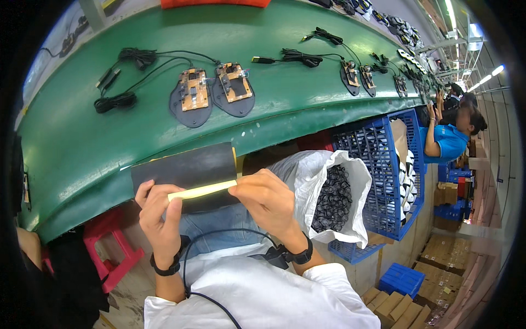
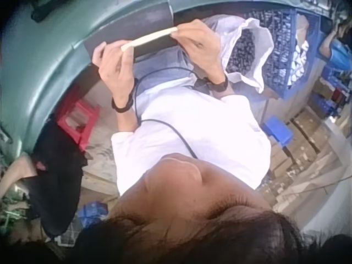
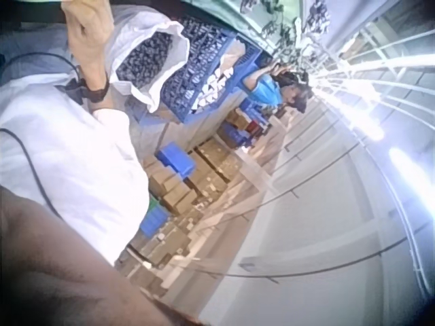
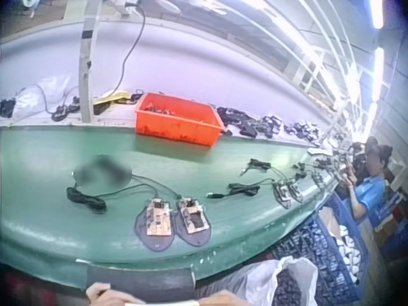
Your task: Assembling computer mouse components on a production line, including applying adhesive tape and small parts.
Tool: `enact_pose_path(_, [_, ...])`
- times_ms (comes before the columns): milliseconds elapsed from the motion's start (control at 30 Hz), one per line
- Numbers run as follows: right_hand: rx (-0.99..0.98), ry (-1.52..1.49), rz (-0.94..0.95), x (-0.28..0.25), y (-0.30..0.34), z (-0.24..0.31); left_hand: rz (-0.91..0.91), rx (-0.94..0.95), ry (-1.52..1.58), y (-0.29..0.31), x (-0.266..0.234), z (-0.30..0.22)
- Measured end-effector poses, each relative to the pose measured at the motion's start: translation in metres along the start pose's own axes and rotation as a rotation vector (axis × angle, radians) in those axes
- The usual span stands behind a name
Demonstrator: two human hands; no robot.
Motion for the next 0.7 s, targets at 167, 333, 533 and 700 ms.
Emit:
enact_pose_path(167, [-0.025, 0.027, -0.024, 0.003, 0.001, 0.001, -0.001, -0.028, 0.014, 0.001, -0.001, -0.001])
enact_pose_path(333, [0.128, 0.015, -0.048, 0.004, 0.012, 0.004, -0.038, -0.032, 0.017, 0.001, -0.001, 0.0])
enact_pose_path(533, [0.347, -0.919, -0.532, -0.008, -0.006, -0.016, -0.067, -0.008, 0.016, -0.001, 0.004, 0.002])
enact_pose_path(700, [0.55, -0.299, -0.136, 0.003, -0.087, -0.042, -0.049, 0.034, -0.059, -0.002, 0.003, 0.004])
Point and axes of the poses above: each hand's wrist, its own y-axis away from the middle knuckle, its own x-axis out of the palm, z = x × y, the point moved 1 cm from there along -y, towards the middle knuckle, and after that the axes turned 15 degrees about -x, right-handed, at the moved point
